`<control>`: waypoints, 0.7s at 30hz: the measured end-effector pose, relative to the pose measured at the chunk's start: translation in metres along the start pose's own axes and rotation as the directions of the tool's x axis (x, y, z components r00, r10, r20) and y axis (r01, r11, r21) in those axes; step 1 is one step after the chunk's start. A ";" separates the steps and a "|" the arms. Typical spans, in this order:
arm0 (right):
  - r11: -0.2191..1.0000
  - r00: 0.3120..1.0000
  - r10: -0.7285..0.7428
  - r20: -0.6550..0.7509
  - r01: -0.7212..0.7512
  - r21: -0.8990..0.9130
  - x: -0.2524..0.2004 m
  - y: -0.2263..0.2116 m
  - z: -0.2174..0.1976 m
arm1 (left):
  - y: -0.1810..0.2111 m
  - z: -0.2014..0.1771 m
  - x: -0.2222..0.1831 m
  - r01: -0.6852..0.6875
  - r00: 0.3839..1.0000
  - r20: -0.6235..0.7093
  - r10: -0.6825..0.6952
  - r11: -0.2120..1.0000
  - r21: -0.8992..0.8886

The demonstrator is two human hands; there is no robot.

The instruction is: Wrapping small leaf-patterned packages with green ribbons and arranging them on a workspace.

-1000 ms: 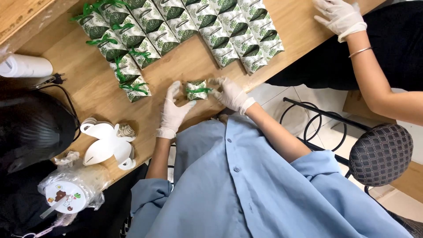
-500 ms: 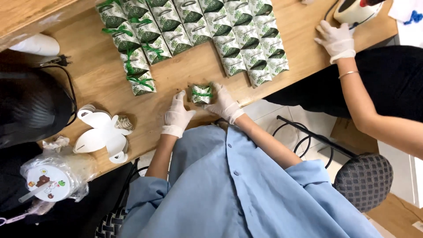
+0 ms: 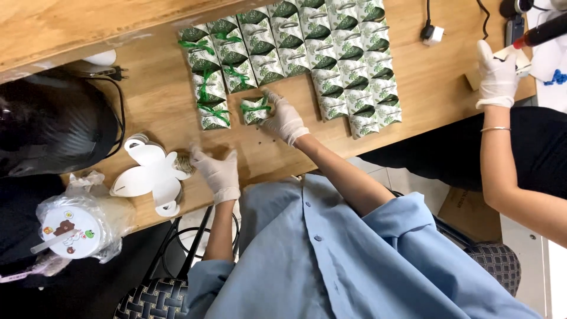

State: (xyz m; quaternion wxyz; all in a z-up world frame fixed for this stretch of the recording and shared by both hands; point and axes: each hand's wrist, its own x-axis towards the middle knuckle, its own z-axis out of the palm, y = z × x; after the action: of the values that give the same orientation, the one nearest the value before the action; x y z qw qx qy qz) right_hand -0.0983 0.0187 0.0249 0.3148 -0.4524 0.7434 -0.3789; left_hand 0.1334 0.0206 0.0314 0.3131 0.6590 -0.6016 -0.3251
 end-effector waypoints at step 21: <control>0.972 0.973 0.230 0.022 -0.231 0.032 0.018 -0.019 0.017 | -0.015 0.034 0.104 -0.317 0.866 0.312 0.391 0.912 -0.262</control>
State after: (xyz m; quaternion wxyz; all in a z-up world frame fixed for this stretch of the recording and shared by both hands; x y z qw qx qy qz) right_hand -0.0836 -0.0082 0.0299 0.3712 -0.3610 0.7813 -0.3486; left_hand 0.1217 -0.0828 -0.0065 0.3182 0.4313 -0.7231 -0.4357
